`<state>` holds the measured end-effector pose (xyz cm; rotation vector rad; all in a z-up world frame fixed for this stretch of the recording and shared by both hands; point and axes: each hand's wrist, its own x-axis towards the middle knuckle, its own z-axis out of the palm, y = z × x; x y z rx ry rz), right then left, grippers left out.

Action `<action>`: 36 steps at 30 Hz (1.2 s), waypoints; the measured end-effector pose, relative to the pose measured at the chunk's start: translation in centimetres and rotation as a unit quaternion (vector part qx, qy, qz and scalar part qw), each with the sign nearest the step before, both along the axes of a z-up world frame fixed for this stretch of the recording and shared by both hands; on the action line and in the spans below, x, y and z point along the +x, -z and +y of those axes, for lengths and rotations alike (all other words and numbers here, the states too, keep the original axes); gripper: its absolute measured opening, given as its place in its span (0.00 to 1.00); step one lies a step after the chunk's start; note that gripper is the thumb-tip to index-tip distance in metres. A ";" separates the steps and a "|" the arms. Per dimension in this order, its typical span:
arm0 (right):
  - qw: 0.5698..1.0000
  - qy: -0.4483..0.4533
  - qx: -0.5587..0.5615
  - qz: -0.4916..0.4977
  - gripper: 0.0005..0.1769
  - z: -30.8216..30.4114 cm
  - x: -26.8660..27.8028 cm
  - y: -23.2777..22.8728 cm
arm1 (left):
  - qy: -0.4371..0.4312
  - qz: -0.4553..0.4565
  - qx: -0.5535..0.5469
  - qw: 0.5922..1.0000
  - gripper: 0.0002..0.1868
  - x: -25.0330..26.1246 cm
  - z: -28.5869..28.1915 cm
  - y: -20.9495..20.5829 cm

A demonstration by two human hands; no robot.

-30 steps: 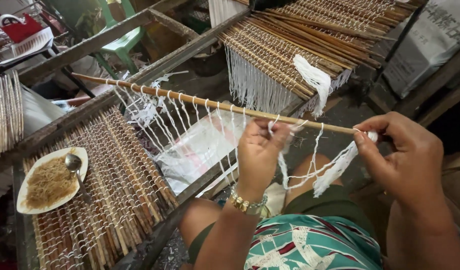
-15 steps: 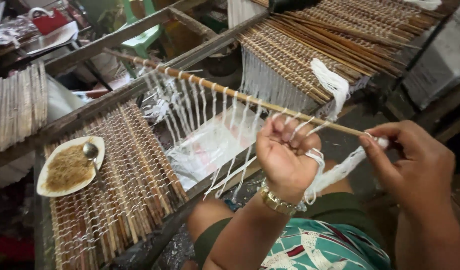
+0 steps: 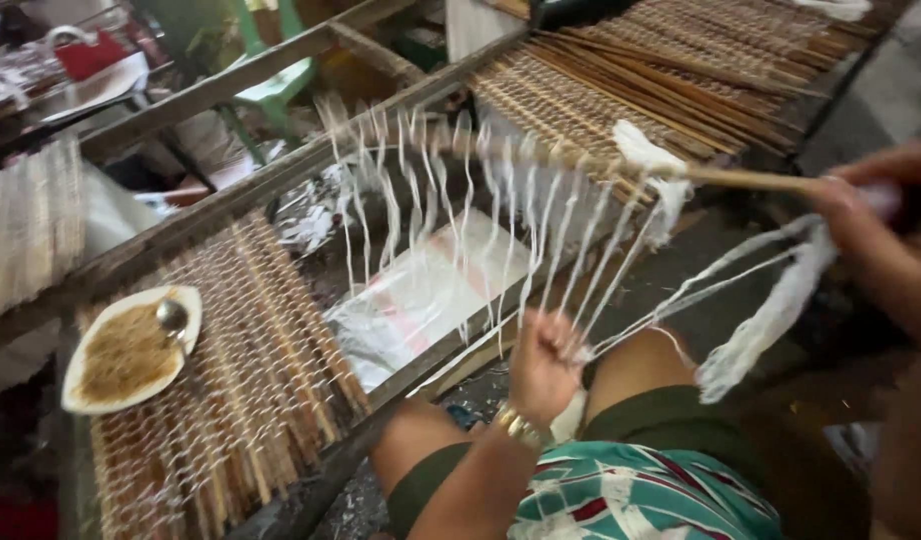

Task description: Tying white threads onto a wooden rod to create a woven pattern for a blind or mat.

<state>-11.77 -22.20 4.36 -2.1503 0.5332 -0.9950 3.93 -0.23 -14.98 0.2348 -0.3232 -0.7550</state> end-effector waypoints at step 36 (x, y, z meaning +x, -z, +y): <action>0.994 -0.043 -0.024 0.096 0.13 7.0 0.2 -2.5 | -0.280 -0.547 0.306 0.727 0.19 -3.0 -3.1 -15.8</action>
